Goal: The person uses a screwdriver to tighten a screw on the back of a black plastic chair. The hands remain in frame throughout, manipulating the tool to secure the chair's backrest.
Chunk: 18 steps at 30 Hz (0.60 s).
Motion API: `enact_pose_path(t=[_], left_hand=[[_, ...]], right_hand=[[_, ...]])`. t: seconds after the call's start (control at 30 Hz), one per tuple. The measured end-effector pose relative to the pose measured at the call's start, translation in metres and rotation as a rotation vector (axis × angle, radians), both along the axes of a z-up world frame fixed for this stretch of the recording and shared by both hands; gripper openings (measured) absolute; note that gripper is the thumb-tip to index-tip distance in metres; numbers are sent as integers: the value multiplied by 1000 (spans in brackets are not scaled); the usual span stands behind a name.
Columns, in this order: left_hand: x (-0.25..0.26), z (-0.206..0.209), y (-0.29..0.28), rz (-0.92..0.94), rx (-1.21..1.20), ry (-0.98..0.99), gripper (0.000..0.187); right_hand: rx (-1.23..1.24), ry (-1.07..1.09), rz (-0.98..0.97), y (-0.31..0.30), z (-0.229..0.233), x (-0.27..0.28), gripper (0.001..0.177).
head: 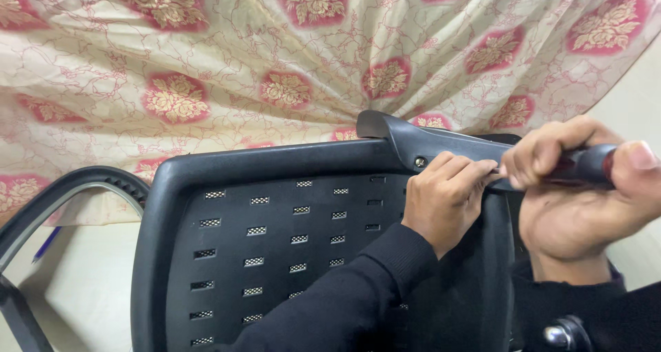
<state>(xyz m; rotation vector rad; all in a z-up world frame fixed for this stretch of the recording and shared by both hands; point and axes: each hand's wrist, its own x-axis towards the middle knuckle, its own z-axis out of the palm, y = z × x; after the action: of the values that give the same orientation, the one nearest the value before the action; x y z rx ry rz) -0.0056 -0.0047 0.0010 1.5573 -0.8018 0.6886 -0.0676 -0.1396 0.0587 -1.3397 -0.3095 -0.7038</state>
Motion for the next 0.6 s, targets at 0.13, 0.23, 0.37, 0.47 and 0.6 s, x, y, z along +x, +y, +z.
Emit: enact_pose_path(t=[0.13, 0.23, 0.37, 0.47, 0.6], left_hand=[[-2, -1, -1, 3, -5, -15, 15], [-1, -1, -2, -4, -18, -6, 15], [-2, -3, 0, -9, -42, 16, 13], [-2, -5, 1, -20, -38, 16, 16], [-3, -6, 0, -39, -27, 38, 12]], right_hand=[[-74, -129, -403, 40, -9, 1, 61], [-122, -186, -583, 63, -9, 3, 60], [-83, -209, -598, 79, -10, 10, 59], [-17, -212, -566, 77, -12, 12, 59], [58, -211, -511, 69, -16, 19, 58]])
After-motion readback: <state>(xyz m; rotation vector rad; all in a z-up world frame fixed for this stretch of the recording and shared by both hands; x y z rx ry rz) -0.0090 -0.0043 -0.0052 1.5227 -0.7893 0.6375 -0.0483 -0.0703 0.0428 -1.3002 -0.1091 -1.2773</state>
